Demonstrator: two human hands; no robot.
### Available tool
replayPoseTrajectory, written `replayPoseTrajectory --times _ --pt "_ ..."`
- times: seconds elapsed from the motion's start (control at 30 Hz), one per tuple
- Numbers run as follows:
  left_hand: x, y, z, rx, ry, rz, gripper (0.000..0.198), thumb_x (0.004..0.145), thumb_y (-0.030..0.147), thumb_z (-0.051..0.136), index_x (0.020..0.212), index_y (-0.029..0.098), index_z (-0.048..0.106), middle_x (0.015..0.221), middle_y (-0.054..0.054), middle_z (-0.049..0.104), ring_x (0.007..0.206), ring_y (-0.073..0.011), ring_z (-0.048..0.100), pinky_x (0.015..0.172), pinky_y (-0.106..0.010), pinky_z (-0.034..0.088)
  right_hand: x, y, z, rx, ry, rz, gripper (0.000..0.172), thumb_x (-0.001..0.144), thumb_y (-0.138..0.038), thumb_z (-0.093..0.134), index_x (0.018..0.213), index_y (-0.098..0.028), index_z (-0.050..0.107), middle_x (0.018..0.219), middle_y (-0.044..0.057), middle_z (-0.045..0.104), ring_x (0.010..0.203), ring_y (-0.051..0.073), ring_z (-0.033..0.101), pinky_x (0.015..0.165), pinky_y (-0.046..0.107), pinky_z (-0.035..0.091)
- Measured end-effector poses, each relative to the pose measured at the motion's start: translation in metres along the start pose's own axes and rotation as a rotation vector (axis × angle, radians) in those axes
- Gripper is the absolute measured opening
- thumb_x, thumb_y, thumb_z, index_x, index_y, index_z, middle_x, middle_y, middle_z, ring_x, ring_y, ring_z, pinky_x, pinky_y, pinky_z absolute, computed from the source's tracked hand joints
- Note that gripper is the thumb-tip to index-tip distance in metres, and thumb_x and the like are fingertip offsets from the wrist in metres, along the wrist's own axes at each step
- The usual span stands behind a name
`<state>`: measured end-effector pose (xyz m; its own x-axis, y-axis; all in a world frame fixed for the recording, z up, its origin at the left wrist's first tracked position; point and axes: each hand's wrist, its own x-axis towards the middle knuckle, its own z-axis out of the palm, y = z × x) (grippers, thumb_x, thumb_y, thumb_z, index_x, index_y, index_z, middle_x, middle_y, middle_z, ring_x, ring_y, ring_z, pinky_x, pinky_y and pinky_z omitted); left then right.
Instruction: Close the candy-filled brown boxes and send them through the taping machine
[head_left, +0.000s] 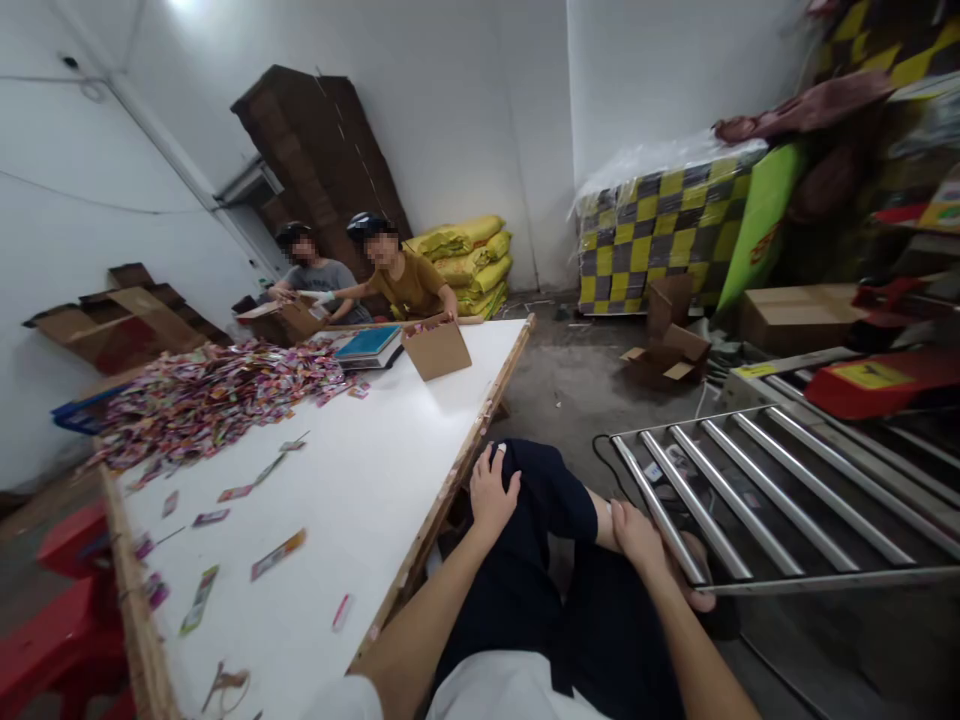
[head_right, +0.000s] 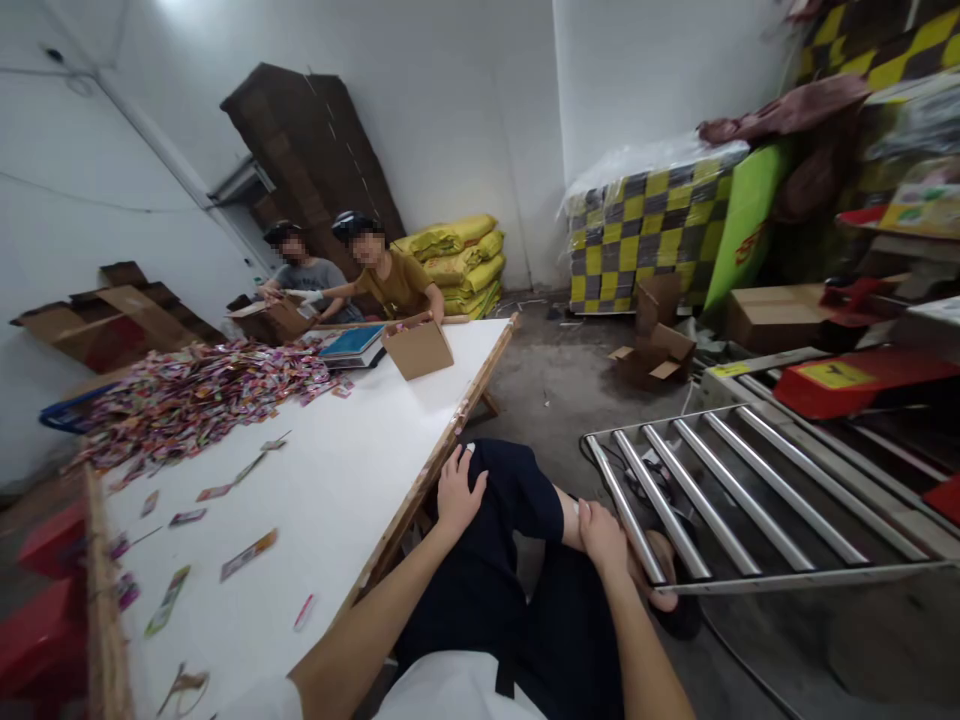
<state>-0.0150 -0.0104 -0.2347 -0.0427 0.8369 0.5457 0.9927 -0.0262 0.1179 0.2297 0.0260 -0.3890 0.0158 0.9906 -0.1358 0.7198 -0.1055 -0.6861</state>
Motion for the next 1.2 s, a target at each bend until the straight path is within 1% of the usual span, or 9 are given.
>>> replayPoseTrajectory --times 0.3,0.7,0.77,0.83,0.93,1.0,1.07,1.1,1.2 --pt "-0.004 -0.004 -0.001 0.001 -0.026 -0.036 0.051 0.095 0.040 0.052 0.140 0.016 0.054 0.151 -0.016 0.048 0.135 -0.0331 0.049 0.110 -0.049 0.046 -0.006 -0.013 -0.013 -0.045 -0.023 0.004 0.051 0.105 -0.036 0.023 0.119 -0.012 0.065 0.124 0.018 0.068 0.115 0.031 0.065 0.095 0.038 0.046" --pt "-0.008 0.004 -0.007 -0.122 -0.097 -0.095 0.054 0.094 0.041 0.052 0.143 0.017 0.051 0.156 -0.017 0.041 0.141 -0.0351 0.041 0.115 -0.052 0.039 -0.007 -0.010 -0.010 -0.069 -0.001 0.007 0.052 0.105 -0.037 0.022 0.120 -0.011 0.065 0.121 0.019 0.068 0.113 0.031 0.065 0.094 0.039 0.047" --pt "0.000 0.005 -0.012 -0.180 -0.099 -0.129 0.054 0.091 0.039 0.057 0.141 0.019 0.053 0.153 -0.017 0.045 0.139 -0.0347 0.044 0.114 -0.052 0.041 -0.008 -0.011 -0.011 -0.063 0.002 0.013 0.051 0.105 -0.037 0.022 0.119 -0.013 0.065 0.121 0.018 0.068 0.112 0.030 0.066 0.094 0.039 0.047" --pt "0.024 0.005 -0.025 -0.269 -0.140 -0.152 0.052 0.087 0.040 0.064 0.133 0.019 0.058 0.141 -0.017 0.057 0.131 -0.0332 0.054 0.109 -0.051 0.046 -0.010 -0.012 -0.012 -0.050 0.003 0.002 0.050 0.105 -0.037 0.024 0.118 -0.014 0.066 0.121 0.017 0.068 0.112 0.030 0.066 0.094 0.038 0.047" --pt "0.091 -0.004 -0.062 -0.369 -0.179 -0.127 0.049 0.090 0.046 0.061 0.128 0.016 0.060 0.120 -0.015 0.069 0.118 -0.0285 0.062 0.102 -0.047 0.051 -0.010 -0.011 -0.013 -0.046 0.012 -0.015 0.051 0.105 -0.036 0.023 0.119 -0.012 0.066 0.122 0.018 0.068 0.112 0.030 0.065 0.094 0.037 0.047" --pt "0.145 -0.013 -0.094 -0.376 -0.111 -0.123 0.058 0.097 0.048 0.049 0.139 0.008 0.048 0.134 -0.022 0.060 0.132 -0.0304 0.053 0.109 -0.051 0.044 -0.009 -0.009 -0.013 -0.057 0.014 -0.010 0.052 0.105 -0.034 0.022 0.120 -0.011 0.066 0.122 0.019 0.067 0.113 0.030 0.065 0.095 0.037 0.046" --pt "0.194 -0.021 -0.127 -0.354 -0.011 -0.068 0.063 0.098 0.047 0.044 0.147 0.008 0.038 0.152 -0.024 0.044 0.148 -0.0288 0.033 0.121 -0.051 0.028 -0.008 -0.008 -0.012 -0.065 0.013 -0.010 0.052 0.105 -0.034 0.022 0.121 -0.010 0.065 0.123 0.019 0.067 0.115 0.030 0.064 0.097 0.037 0.045" --pt "0.215 -0.023 -0.144 -0.272 0.025 0.053 0.062 0.098 0.046 0.045 0.147 0.009 0.038 0.155 -0.023 0.040 0.151 -0.0287 0.028 0.123 -0.052 0.022 -0.007 -0.007 -0.012 -0.067 0.013 -0.012 0.051 0.105 -0.033 0.023 0.122 -0.010 0.065 0.122 0.019 0.067 0.115 0.030 0.064 0.097 0.037 0.045" --pt "0.260 -0.023 -0.188 0.032 -0.076 0.493 0.066 0.091 0.044 0.057 0.149 0.017 0.041 0.160 -0.014 0.036 0.155 -0.0290 0.018 0.126 -0.055 0.005 -0.006 -0.007 -0.010 -0.066 0.020 -0.014 0.051 0.105 -0.033 0.023 0.122 -0.011 0.065 0.122 0.019 0.068 0.114 0.029 0.064 0.096 0.037 0.045"
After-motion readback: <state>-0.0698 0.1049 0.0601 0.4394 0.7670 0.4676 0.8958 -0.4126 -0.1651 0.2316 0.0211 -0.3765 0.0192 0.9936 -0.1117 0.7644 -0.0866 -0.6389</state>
